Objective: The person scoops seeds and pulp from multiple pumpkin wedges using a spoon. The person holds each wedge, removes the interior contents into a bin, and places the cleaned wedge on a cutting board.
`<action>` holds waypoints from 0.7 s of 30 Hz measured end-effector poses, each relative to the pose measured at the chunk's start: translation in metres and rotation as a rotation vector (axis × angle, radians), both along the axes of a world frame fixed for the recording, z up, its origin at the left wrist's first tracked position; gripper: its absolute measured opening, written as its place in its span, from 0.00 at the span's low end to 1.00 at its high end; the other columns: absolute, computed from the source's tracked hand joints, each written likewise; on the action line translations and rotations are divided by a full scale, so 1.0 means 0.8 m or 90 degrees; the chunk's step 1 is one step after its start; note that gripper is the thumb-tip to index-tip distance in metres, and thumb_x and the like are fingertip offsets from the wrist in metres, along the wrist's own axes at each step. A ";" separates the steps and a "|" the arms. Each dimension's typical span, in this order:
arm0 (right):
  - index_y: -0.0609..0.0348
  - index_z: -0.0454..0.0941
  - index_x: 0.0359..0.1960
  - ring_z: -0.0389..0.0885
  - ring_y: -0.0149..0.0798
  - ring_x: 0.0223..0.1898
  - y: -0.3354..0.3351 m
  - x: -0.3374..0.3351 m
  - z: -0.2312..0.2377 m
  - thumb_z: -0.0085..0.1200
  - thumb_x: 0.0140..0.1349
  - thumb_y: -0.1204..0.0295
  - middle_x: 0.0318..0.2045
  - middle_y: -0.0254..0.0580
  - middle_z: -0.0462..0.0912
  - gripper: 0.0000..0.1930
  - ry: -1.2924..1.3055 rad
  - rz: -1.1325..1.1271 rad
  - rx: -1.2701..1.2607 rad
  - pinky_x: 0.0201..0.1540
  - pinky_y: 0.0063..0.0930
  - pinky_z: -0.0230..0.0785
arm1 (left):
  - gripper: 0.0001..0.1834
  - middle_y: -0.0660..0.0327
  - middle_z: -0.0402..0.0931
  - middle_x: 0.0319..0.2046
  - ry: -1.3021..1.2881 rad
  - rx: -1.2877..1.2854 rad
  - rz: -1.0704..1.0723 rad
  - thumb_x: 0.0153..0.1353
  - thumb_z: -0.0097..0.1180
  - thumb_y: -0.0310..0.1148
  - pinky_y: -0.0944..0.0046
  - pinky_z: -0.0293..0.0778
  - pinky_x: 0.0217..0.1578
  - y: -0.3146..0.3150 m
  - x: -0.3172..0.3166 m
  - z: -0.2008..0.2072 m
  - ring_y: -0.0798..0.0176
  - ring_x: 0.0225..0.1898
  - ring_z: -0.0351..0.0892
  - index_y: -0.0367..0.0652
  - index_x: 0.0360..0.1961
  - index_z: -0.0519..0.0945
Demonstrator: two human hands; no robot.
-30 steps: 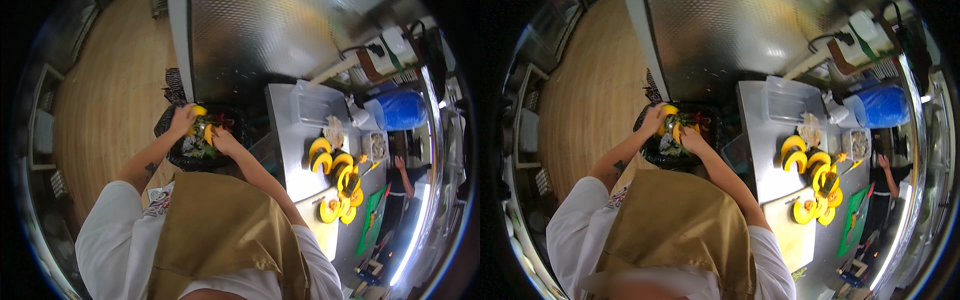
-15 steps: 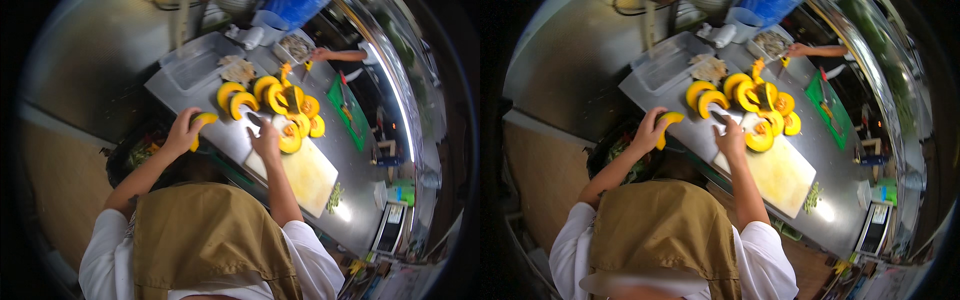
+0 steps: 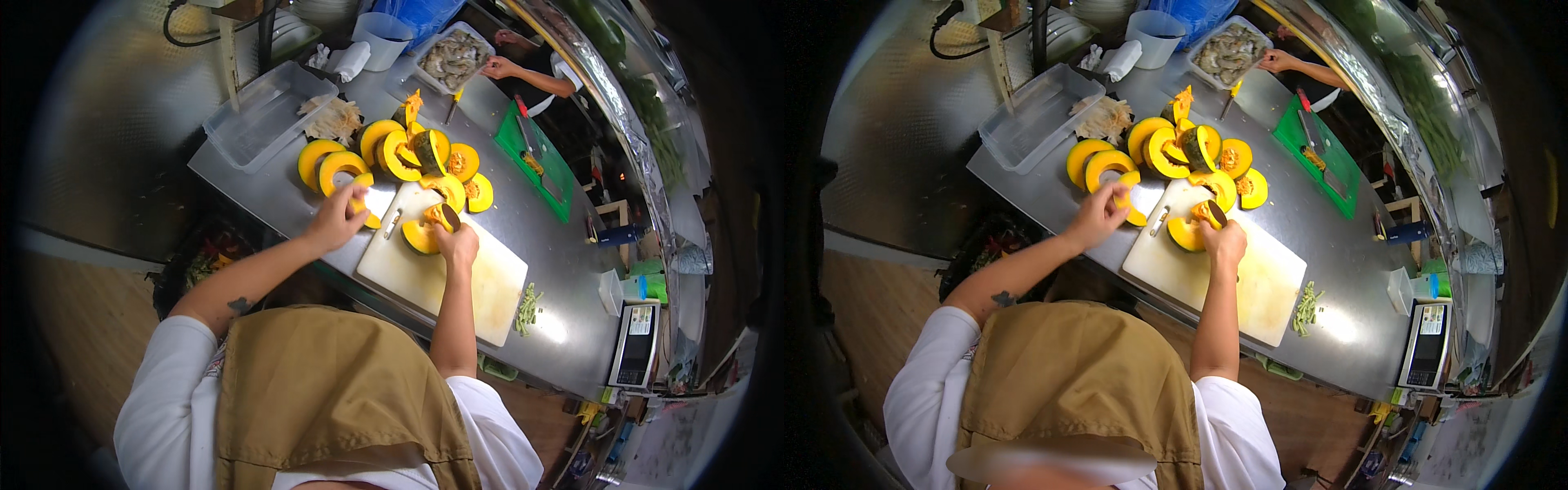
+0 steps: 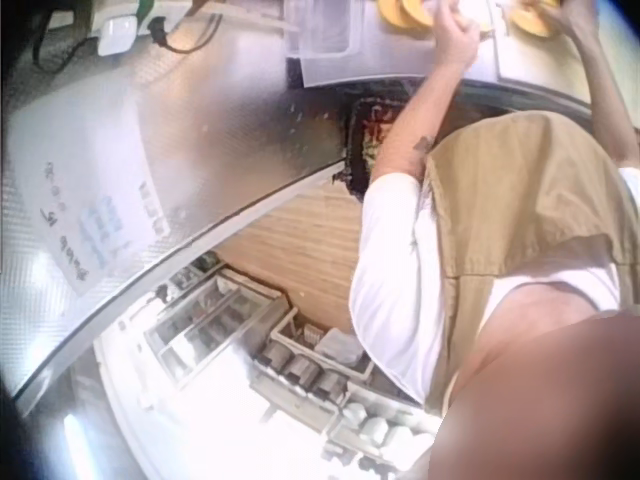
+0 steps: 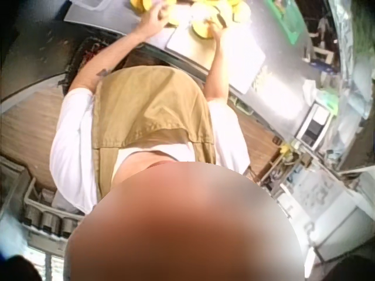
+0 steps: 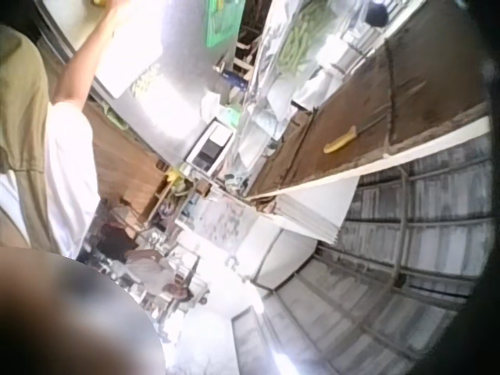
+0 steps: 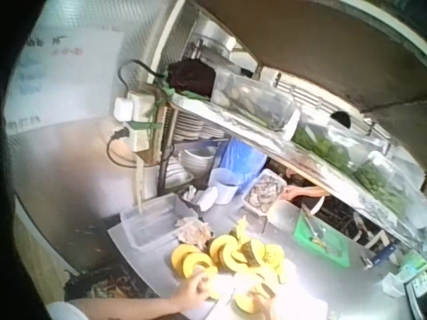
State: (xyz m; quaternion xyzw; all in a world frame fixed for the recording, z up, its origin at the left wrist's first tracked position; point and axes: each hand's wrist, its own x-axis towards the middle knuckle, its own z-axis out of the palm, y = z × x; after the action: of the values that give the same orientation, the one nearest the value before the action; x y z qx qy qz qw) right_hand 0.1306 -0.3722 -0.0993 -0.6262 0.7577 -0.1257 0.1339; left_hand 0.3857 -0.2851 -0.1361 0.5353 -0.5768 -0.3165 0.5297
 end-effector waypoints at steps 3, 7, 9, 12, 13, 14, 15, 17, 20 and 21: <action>0.66 0.83 0.39 0.85 0.43 0.36 0.028 0.009 0.005 0.64 0.46 0.61 0.32 0.52 0.85 0.22 -0.194 0.059 -0.111 0.42 0.33 0.75 | 0.22 0.59 0.73 0.44 0.292 0.367 -0.215 0.66 0.50 0.47 0.58 0.74 0.44 0.042 -0.003 -0.008 0.63 0.39 0.76 0.44 0.54 0.71; 0.61 0.80 0.26 0.63 0.22 0.16 0.070 0.089 0.017 0.60 0.52 0.68 0.17 0.24 0.71 0.08 -0.610 0.262 0.008 0.19 0.20 0.52 | 0.38 0.60 0.73 0.47 0.645 0.536 -0.223 0.66 0.28 0.66 0.56 0.75 0.48 0.076 0.015 0.003 0.59 0.43 0.79 0.49 0.63 0.65; 0.62 0.81 0.30 0.64 0.21 0.16 0.091 0.154 0.024 0.59 0.54 0.66 0.18 0.27 0.74 0.11 -0.602 0.380 0.118 0.17 0.21 0.52 | 0.40 0.56 0.74 0.46 0.739 0.445 -0.201 0.63 0.31 0.69 0.58 0.79 0.42 0.092 0.043 0.013 0.57 0.42 0.80 0.50 0.61 0.67; 0.70 0.77 0.42 0.77 0.29 0.27 0.117 0.255 0.027 0.66 0.53 0.62 0.29 0.41 0.82 0.23 -0.657 0.518 0.208 0.29 0.28 0.68 | 0.30 0.58 0.79 0.46 0.849 0.396 -0.077 0.65 0.39 0.63 0.62 0.82 0.28 0.141 0.101 0.024 0.60 0.30 0.83 0.54 0.56 0.72; 0.69 0.75 0.45 0.74 0.29 0.25 0.122 0.273 0.031 0.65 0.55 0.62 0.27 0.39 0.80 0.23 -0.525 0.568 0.133 0.28 0.27 0.67 | 0.28 0.59 0.79 0.43 0.886 0.345 -0.028 0.66 0.40 0.61 0.64 0.80 0.25 0.162 0.115 0.027 0.61 0.27 0.82 0.53 0.54 0.72; 0.69 0.72 0.47 0.70 0.28 0.23 0.127 0.291 0.034 0.64 0.56 0.63 0.25 0.36 0.77 0.24 -0.396 0.612 0.053 0.27 0.26 0.66 | 0.25 0.61 0.79 0.40 0.908 0.315 0.047 0.67 0.41 0.59 0.65 0.78 0.22 0.185 0.128 0.029 0.62 0.24 0.81 0.53 0.53 0.73; 0.65 0.67 0.50 0.71 0.31 0.24 0.138 0.310 0.033 0.62 0.59 0.62 0.24 0.39 0.75 0.25 -0.422 0.633 -0.026 0.29 0.28 0.66 | 0.25 0.62 0.79 0.39 0.890 0.315 0.136 0.67 0.41 0.58 0.66 0.77 0.21 0.204 0.141 0.032 0.63 0.24 0.80 0.54 0.53 0.72; 0.63 0.67 0.48 0.77 0.46 0.29 0.153 0.339 0.035 0.53 0.65 0.67 0.28 0.50 0.76 0.16 -0.405 0.705 -0.090 0.32 0.35 0.68 | 0.23 0.63 0.77 0.37 0.861 0.322 0.314 0.68 0.40 0.56 0.68 0.74 0.19 0.239 0.159 0.037 0.65 0.24 0.79 0.54 0.54 0.71; 0.61 0.68 0.45 0.77 0.59 0.32 0.182 0.380 0.036 0.47 0.67 0.73 0.32 0.56 0.78 0.08 -0.415 0.827 -0.258 0.33 0.43 0.70 | 0.23 0.66 0.75 0.37 0.817 0.217 0.451 0.69 0.40 0.55 0.70 0.70 0.17 0.273 0.166 0.046 0.69 0.25 0.77 0.53 0.57 0.68; 0.60 0.69 0.44 0.77 0.62 0.32 0.191 0.393 0.036 0.46 0.66 0.75 0.33 0.57 0.78 0.07 -0.414 0.860 -0.308 0.32 0.46 0.70 | 0.24 0.66 0.75 0.40 0.744 0.154 0.465 0.69 0.41 0.53 0.71 0.71 0.17 0.282 0.164 0.049 0.71 0.29 0.77 0.51 0.59 0.65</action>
State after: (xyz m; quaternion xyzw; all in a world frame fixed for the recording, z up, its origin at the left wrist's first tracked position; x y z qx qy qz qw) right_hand 0.4448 -0.2197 -0.0705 -0.8946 0.0878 -0.3554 0.2561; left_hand 0.5170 -0.0593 -0.0965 0.4922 0.0591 -0.4161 0.7623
